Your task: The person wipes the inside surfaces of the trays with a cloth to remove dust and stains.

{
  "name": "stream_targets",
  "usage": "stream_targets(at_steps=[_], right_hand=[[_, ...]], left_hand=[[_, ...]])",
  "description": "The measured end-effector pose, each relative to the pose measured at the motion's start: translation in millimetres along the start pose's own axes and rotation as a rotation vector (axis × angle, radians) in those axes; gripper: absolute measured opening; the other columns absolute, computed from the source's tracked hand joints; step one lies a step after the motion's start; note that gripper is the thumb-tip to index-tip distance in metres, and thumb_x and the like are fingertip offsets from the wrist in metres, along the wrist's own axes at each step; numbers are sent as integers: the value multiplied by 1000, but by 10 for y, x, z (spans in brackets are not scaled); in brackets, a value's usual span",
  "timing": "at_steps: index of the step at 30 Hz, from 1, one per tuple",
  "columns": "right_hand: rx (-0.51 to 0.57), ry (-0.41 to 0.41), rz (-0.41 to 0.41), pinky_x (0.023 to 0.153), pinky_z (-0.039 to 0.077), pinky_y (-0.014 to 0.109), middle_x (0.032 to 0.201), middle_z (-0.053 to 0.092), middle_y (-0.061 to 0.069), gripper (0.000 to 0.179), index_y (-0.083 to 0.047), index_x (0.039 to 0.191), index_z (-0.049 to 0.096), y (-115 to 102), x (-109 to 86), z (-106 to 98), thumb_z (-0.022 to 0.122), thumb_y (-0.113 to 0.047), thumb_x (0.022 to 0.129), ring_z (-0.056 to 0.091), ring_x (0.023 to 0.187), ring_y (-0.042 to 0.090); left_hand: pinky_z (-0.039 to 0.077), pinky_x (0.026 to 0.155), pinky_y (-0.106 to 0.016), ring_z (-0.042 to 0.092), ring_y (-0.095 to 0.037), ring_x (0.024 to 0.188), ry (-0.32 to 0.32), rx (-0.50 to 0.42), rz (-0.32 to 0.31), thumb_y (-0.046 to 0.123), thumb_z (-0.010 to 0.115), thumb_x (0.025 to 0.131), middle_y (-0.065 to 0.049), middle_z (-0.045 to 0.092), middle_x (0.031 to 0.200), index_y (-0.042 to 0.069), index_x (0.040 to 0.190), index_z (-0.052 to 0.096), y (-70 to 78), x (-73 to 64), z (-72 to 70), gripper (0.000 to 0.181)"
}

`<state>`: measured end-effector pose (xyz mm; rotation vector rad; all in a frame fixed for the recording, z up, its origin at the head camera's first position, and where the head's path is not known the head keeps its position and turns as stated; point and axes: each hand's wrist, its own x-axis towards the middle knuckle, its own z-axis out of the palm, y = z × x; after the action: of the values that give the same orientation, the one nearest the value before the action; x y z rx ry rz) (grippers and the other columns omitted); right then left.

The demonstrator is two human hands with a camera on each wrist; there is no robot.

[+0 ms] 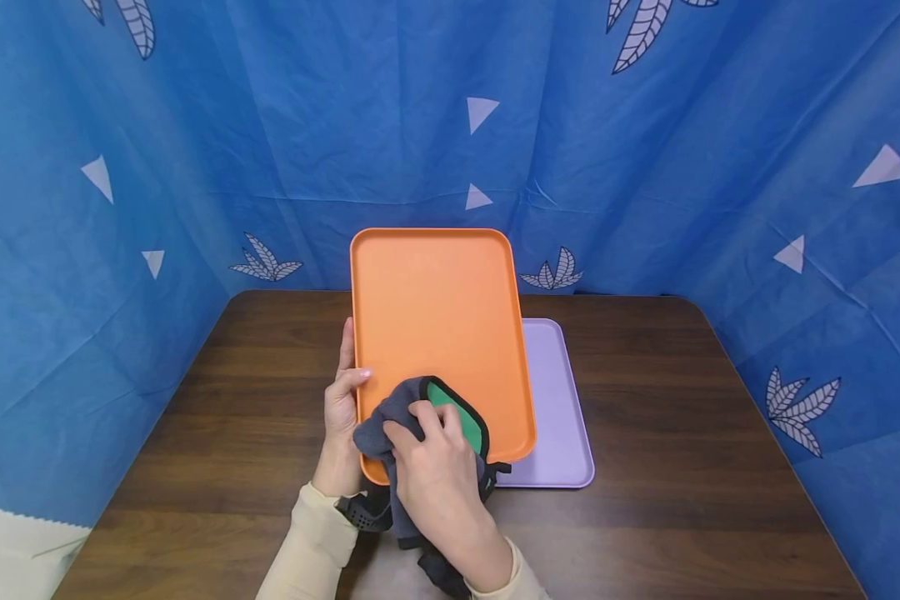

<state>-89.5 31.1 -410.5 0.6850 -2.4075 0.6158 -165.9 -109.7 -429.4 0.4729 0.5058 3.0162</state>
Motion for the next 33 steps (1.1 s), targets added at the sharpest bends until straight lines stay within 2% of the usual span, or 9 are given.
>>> stream_targets(at_steps=[5, 10, 17, 21, 24, 27, 29, 33], right_hand=[[34, 2, 24, 69, 55, 36, 108, 63, 6, 32, -20, 97, 78, 66, -7, -15, 86, -7, 69, 54, 93, 22], [21, 18, 60, 72, 53, 37, 106, 63, 6, 34, -19, 97, 78, 186, -25, -68, 87, -5, 68, 54, 91, 24], [0, 38, 203, 74, 51, 41, 104, 64, 11, 36, -15, 97, 79, 396, -48, -148, 86, 0, 66, 56, 89, 27], [-8, 53, 276, 72, 50, 44, 103, 64, 15, 33, -10, 97, 79, 503, -59, -193, 84, 2, 67, 56, 86, 31], [-17, 58, 376, 74, 51, 49, 104, 64, 19, 30, -7, 99, 78, 583, -66, -234, 81, 2, 70, 58, 86, 36], [-15, 59, 469, 78, 50, 53, 104, 63, 22, 28, -4, 101, 77, 654, -72, -257, 78, 1, 73, 59, 91, 40], [-11, 57, 501, 80, 49, 53, 105, 63, 23, 28, -2, 102, 76, 683, -79, -258, 77, 0, 74, 59, 92, 41], [-2, 57, 508, 81, 48, 52, 104, 63, 24, 29, -1, 103, 76, 699, -94, -237, 78, -1, 75, 59, 92, 41]], left_hand=[[51, 95, -28, 61, -19, 118, -1, -11, 8, -16, 19, 86, 0, 58, 137, 23, 138, 58, -4, 0, -11, 75], [51, 94, -27, 60, -18, 119, 13, -14, 21, -17, 21, 84, 0, 58, 138, 23, 143, 52, 5, 2, -26, 77], [51, 93, -28, 61, -19, 119, 48, -18, 11, -16, 28, 84, -1, 59, 137, 25, 148, 44, 64, -7, -15, 77], [52, 92, -29, 61, -20, 117, 65, -25, 3, -15, 27, 85, -1, 59, 137, 25, 144, 50, 86, -9, -2, 75], [53, 92, -30, 62, -21, 117, 56, -42, 5, -15, 25, 85, -2, 59, 137, 25, 139, 56, 102, -10, -1, 74], [53, 94, -31, 62, -23, 118, 33, -62, 13, -16, 25, 85, -3, 59, 137, 23, 139, 56, 114, -15, -5, 73], [52, 94, -32, 61, -23, 119, 17, -72, 18, -16, 26, 85, -4, 59, 137, 22, 141, 55, 119, -16, -8, 73], [53, 94, -32, 61, -23, 119, -3, -71, 17, -16, 24, 85, -5, 60, 137, 21, 141, 53, 115, -16, -10, 74]])
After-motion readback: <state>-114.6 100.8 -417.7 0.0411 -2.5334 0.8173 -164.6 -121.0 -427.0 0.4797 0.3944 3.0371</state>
